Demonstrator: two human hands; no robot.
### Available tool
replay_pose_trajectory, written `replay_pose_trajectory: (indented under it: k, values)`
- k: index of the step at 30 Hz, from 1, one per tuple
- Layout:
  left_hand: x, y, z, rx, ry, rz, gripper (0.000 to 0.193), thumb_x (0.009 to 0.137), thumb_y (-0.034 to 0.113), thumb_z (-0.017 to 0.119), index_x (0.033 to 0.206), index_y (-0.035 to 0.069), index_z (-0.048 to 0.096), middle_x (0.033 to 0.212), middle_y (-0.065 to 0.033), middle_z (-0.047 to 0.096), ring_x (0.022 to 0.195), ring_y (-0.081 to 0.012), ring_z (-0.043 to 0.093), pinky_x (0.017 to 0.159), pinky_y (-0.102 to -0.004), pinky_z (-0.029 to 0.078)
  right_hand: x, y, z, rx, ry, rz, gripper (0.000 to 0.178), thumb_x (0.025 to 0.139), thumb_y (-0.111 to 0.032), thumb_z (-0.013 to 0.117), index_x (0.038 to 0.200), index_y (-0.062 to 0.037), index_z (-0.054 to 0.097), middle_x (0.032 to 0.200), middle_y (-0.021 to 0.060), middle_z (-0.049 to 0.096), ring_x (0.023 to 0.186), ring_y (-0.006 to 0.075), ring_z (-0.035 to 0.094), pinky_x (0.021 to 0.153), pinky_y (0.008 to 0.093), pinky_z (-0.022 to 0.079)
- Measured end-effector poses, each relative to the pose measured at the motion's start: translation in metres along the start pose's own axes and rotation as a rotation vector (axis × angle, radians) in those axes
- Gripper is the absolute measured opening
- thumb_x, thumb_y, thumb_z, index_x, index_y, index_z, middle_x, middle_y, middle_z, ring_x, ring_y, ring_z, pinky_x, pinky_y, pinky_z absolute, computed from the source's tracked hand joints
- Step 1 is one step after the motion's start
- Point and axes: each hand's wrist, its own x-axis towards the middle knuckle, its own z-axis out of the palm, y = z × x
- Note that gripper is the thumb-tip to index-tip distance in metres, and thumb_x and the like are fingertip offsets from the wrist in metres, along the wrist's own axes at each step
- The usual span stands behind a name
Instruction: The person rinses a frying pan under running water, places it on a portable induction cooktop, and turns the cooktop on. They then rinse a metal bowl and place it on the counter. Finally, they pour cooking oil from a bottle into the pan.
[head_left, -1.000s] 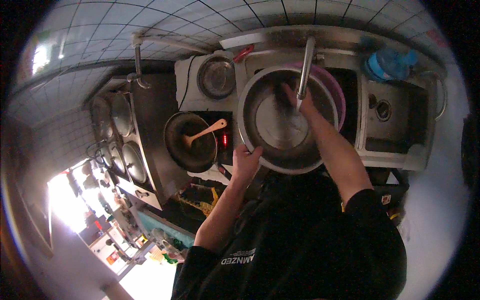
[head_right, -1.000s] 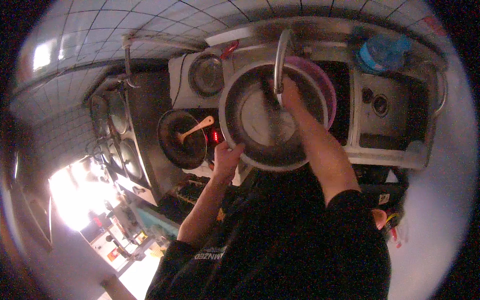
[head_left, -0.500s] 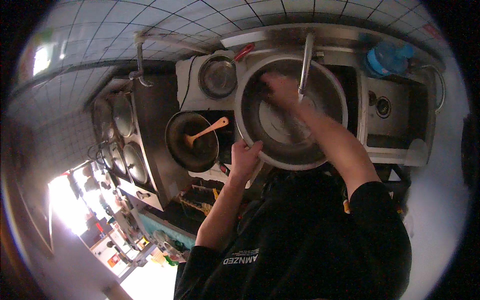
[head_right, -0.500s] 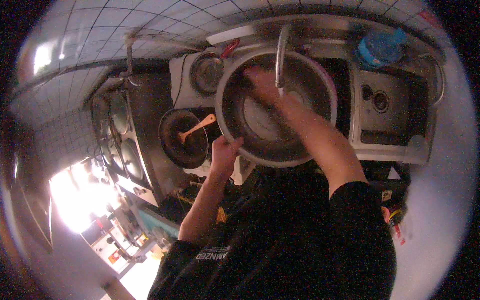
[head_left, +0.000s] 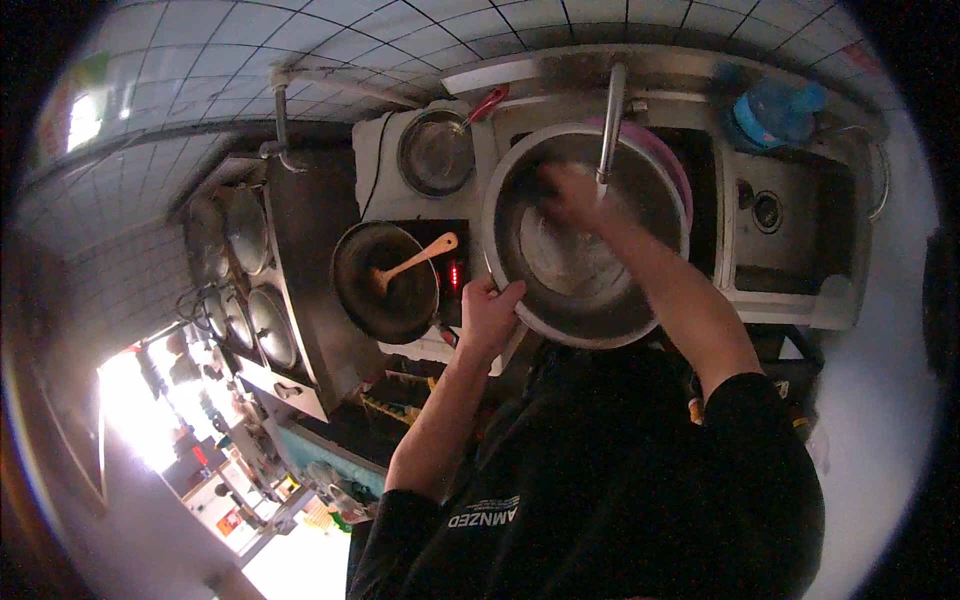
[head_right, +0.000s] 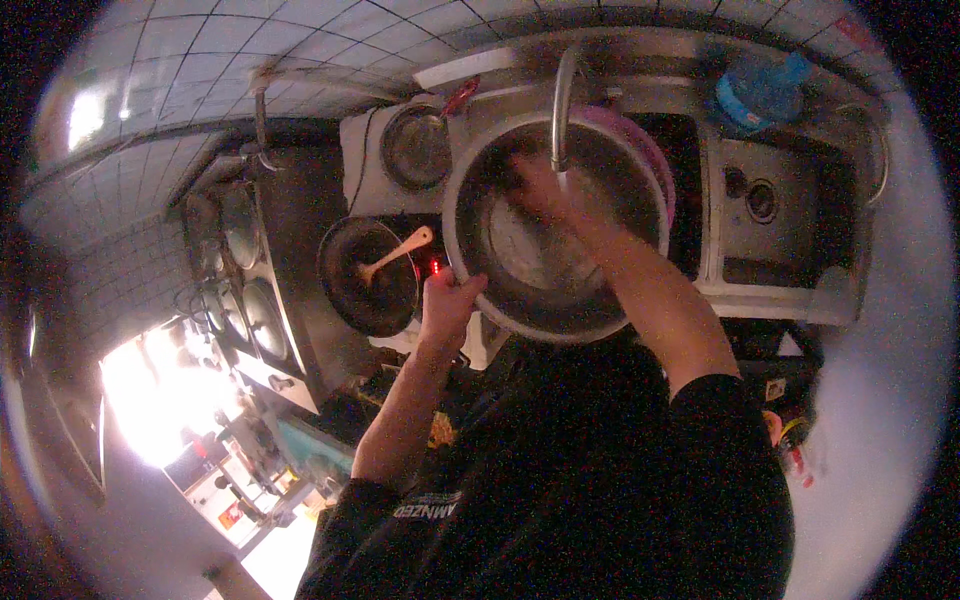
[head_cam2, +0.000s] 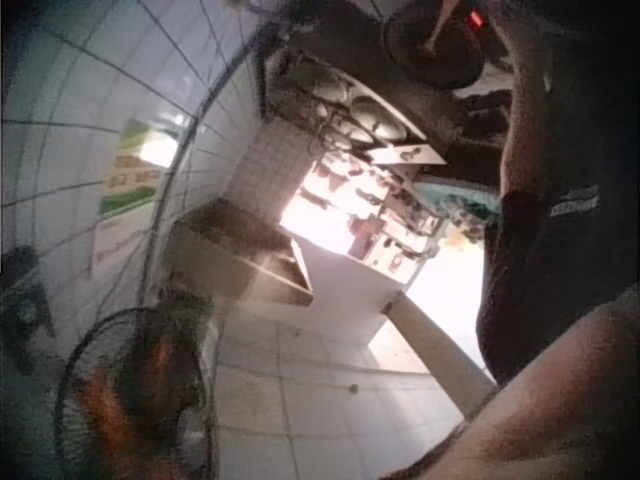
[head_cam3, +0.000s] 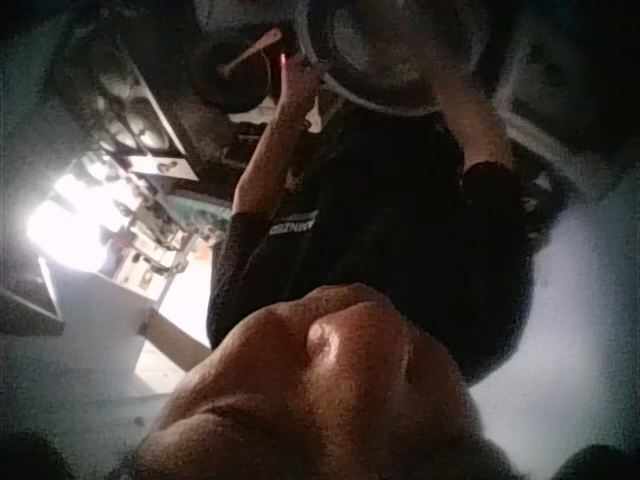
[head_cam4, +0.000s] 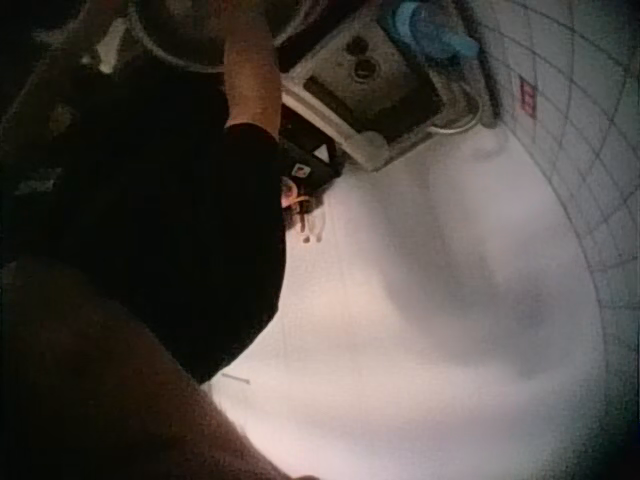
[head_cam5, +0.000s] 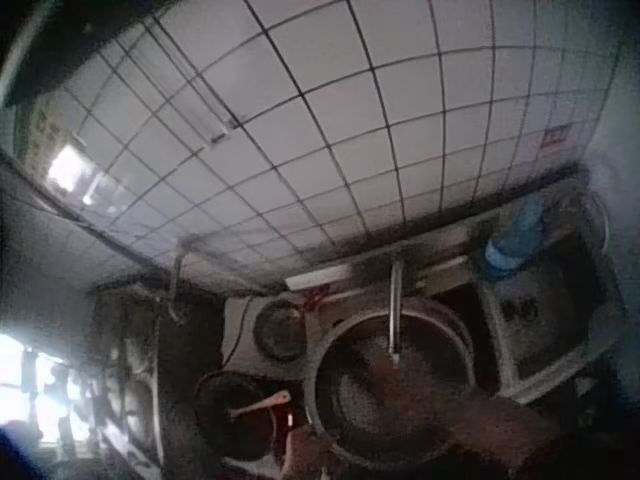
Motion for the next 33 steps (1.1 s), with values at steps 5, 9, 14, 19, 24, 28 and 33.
replay_pose_trajectory:
  k: [5, 9, 14, 19, 24, 28, 33]
  values:
    - [0.004, 0.007, -0.007, -0.003, 0.009, -0.027, 0.016, 0.086, 0.005, 0.068, 0.099, -0.005, 0.066, 0.088, -0.0089, 0.069, 0.074, -0.0171, 0.064, 0.066, -0.0326, 0.054, -0.065, 0.037, -0.034, -0.268, -0.183, 0.17, 0.05, 0.08, -0.027, 0.074, 0.121, -0.0023, 0.057, 0.108, 0.0241, 0.065, 0.101, 0.0382, 0.065, 0.085, 0.0489, 0.053]
    - [0.009, 0.004, -0.006, 0.028, 0.027, -0.004, 0.015, 0.086, 0.005, 0.067, 0.096, -0.006, 0.066, 0.088, -0.01, 0.068, 0.075, -0.0172, 0.065, 0.067, -0.0336, 0.054, -0.083, -0.013, -0.002, 0.202, -0.441, -0.27, 0.045, 0.083, -0.026, 0.071, 0.124, -0.0096, 0.061, 0.119, 0.0157, 0.064, 0.112, 0.0343, 0.061, 0.097, 0.043, 0.048]
    - [0.001, -0.002, -0.006, 0.019, 0.028, -0.004, 0.017, 0.083, 0.006, 0.066, 0.094, -0.007, 0.068, 0.085, -0.0077, 0.069, 0.076, -0.0145, 0.062, 0.072, -0.0301, 0.05, 0.001, -0.029, -0.008, 0.038, 0.241, -0.228, 0.043, 0.083, -0.028, 0.071, 0.121, -0.0112, 0.061, 0.109, 0.0153, 0.068, 0.105, 0.0364, 0.064, 0.092, 0.0431, 0.051]
    - [0.006, 0.001, -0.012, -0.055, 0.086, 0.051, 0.015, 0.086, 0.004, 0.066, 0.097, -0.006, 0.066, 0.089, -0.0082, 0.069, 0.077, -0.0163, 0.064, 0.072, -0.0331, 0.054, -0.036, 0.027, -0.039, -0.246, 0.086, 0.337, 0.039, 0.085, -0.031, 0.066, 0.111, -0.0019, 0.062, 0.11, 0.0234, 0.066, 0.095, 0.0401, 0.066, 0.083, 0.0468, 0.055]
    - [0.015, 0.0, -0.012, -0.067, 0.094, 0.02, 0.016, 0.087, 0.003, 0.067, 0.099, -0.006, 0.066, 0.091, -0.0087, 0.068, 0.077, -0.0166, 0.064, 0.07, -0.0327, 0.053, -0.076, -0.014, 0.006, -0.084, -0.209, 0.198, 0.057, 0.088, -0.047, 0.062, 0.118, 0.0019, 0.059, 0.113, 0.0256, 0.065, 0.104, 0.0427, 0.062, 0.094, 0.0518, 0.047]
    - [0.02, 0.003, -0.011, 0.002, 0.115, 0.057, 0.013, 0.084, 0.005, 0.068, 0.093, -0.005, 0.067, 0.08, -0.004, 0.065, 0.067, -0.0105, 0.056, 0.06, -0.0273, 0.044, -0.104, -0.07, 0.036, 0.64, -0.224, 0.079, 0.06, 0.09, -0.049, 0.061, 0.129, -0.004, 0.052, 0.117, 0.0249, 0.064, 0.108, 0.0394, 0.063, 0.095, 0.0479, 0.048]
    - [0.015, 0.01, -0.015, -0.017, 0.103, 0.028, 0.014, 0.083, 0.007, 0.068, 0.09, -0.005, 0.067, 0.075, -0.0032, 0.064, 0.064, -0.0088, 0.055, 0.057, -0.0255, 0.043, -0.112, -0.028, -0.012, 0.081, -0.494, -0.147, 0.055, 0.086, -0.037, 0.066, 0.13, -0.0043, 0.054, 0.114, 0.0262, 0.064, 0.105, 0.0392, 0.063, 0.092, 0.0442, 0.05]
